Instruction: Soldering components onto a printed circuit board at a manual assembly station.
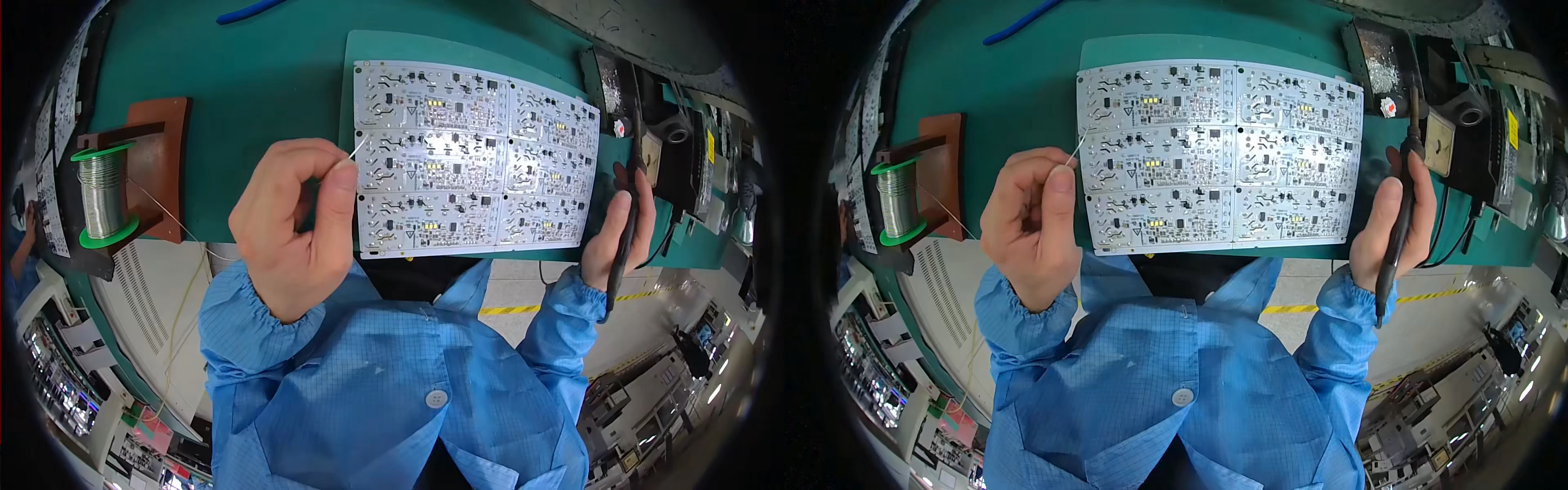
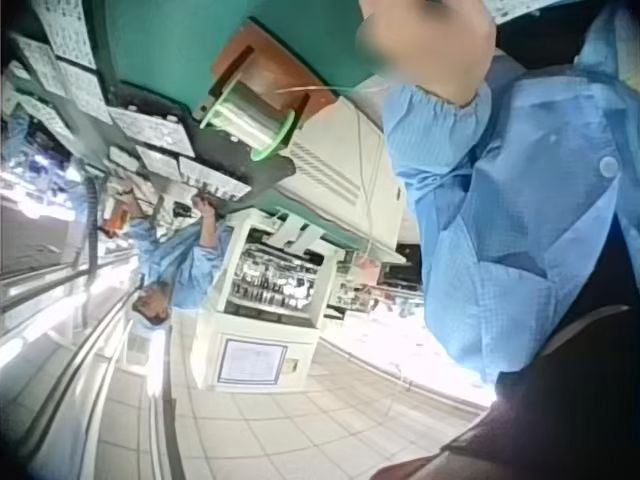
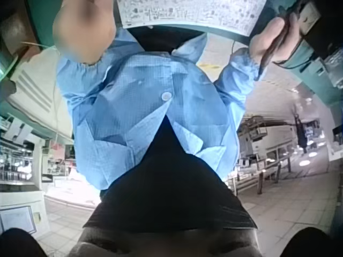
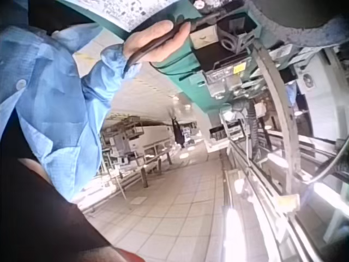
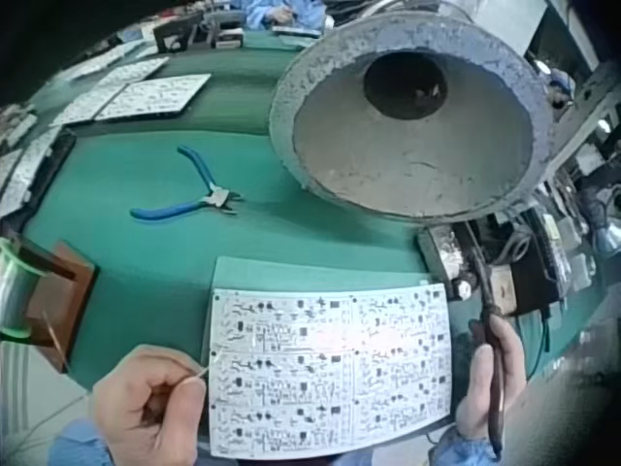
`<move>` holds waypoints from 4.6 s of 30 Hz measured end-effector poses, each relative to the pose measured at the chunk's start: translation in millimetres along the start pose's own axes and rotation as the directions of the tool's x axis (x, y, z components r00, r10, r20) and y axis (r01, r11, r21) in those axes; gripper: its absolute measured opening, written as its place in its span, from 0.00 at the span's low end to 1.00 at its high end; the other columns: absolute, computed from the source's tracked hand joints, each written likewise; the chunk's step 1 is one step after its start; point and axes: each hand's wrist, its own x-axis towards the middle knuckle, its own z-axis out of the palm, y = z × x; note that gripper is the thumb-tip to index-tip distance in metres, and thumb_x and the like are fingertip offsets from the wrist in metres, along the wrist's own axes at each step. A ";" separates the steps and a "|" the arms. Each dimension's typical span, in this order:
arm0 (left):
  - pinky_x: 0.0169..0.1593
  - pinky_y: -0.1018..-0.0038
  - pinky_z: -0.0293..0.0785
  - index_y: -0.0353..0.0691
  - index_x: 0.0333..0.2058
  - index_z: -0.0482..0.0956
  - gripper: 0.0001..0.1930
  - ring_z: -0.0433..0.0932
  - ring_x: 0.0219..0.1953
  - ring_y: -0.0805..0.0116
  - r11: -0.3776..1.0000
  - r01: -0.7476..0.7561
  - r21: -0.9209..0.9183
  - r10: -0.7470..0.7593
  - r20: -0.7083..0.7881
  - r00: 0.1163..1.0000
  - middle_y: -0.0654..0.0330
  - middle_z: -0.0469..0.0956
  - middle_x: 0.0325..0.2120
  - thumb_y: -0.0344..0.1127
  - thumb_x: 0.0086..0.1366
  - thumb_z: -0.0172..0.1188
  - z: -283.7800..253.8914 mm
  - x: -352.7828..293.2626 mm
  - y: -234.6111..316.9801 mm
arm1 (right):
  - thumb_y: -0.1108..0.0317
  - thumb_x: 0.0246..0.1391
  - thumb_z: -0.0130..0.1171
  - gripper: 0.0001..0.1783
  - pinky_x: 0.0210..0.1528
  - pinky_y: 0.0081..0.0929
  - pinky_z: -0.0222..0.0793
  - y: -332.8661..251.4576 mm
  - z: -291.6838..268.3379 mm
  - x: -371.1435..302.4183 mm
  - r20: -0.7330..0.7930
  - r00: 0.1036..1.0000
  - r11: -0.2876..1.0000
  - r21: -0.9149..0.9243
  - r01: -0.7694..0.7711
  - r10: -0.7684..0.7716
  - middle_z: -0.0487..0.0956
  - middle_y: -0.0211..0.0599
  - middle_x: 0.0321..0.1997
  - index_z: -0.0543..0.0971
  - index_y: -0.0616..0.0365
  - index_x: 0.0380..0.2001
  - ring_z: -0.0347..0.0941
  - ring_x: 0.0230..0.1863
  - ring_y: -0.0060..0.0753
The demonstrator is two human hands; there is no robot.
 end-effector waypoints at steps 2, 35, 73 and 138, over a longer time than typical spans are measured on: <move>0.22 0.83 0.64 0.33 0.31 0.73 0.03 0.69 0.22 0.79 0.995 0.030 -0.100 -0.031 -0.009 0.999 0.59 0.76 0.28 0.24 0.59 0.59 2.2 -1.0 -2.3 | 0.72 0.58 0.50 0.21 0.56 0.36 0.63 -1.5 4.1 -6.4 -0.033 0.997 0.995 0.070 0.073 -0.071 0.74 0.53 0.50 0.66 0.68 0.54 0.71 0.51 0.40; 0.15 0.83 0.52 0.34 0.22 0.76 0.10 0.59 0.12 0.81 0.958 -0.287 0.025 0.283 0.106 0.953 0.49 0.75 0.37 0.19 0.37 0.63 1.6 -26.1 7.2 | 0.65 0.40 0.61 0.11 0.39 0.43 0.60 -61.5 9.4 -28.5 0.286 0.845 0.778 0.591 0.216 -0.452 0.64 0.30 0.12 0.76 0.56 0.29 0.57 0.18 0.29; 0.13 0.85 0.48 0.35 0.23 0.77 0.12 0.60 0.13 0.80 0.927 -0.365 0.082 0.368 -0.026 0.930 0.51 0.77 0.31 0.19 0.34 0.64 4.9 -35.5 3.4 | 0.73 0.26 0.61 0.09 0.37 0.38 0.62 -66.5 17.6 -28.8 0.402 0.808 0.784 0.610 0.115 -0.432 0.64 0.29 0.12 0.80 0.57 0.19 0.57 0.18 0.29; 0.45 0.79 0.69 0.31 0.41 0.75 0.08 0.75 0.41 0.70 0.980 -0.123 0.158 0.155 -0.213 0.965 0.50 0.77 0.39 0.24 0.65 0.52 0.5 -12.3 0.2 | 0.65 0.56 0.55 0.20 0.47 0.22 0.67 5.7 0.2 15.3 0.016 0.992 0.972 0.201 0.119 -0.125 0.78 0.48 0.43 0.73 0.65 0.49 0.75 0.46 0.33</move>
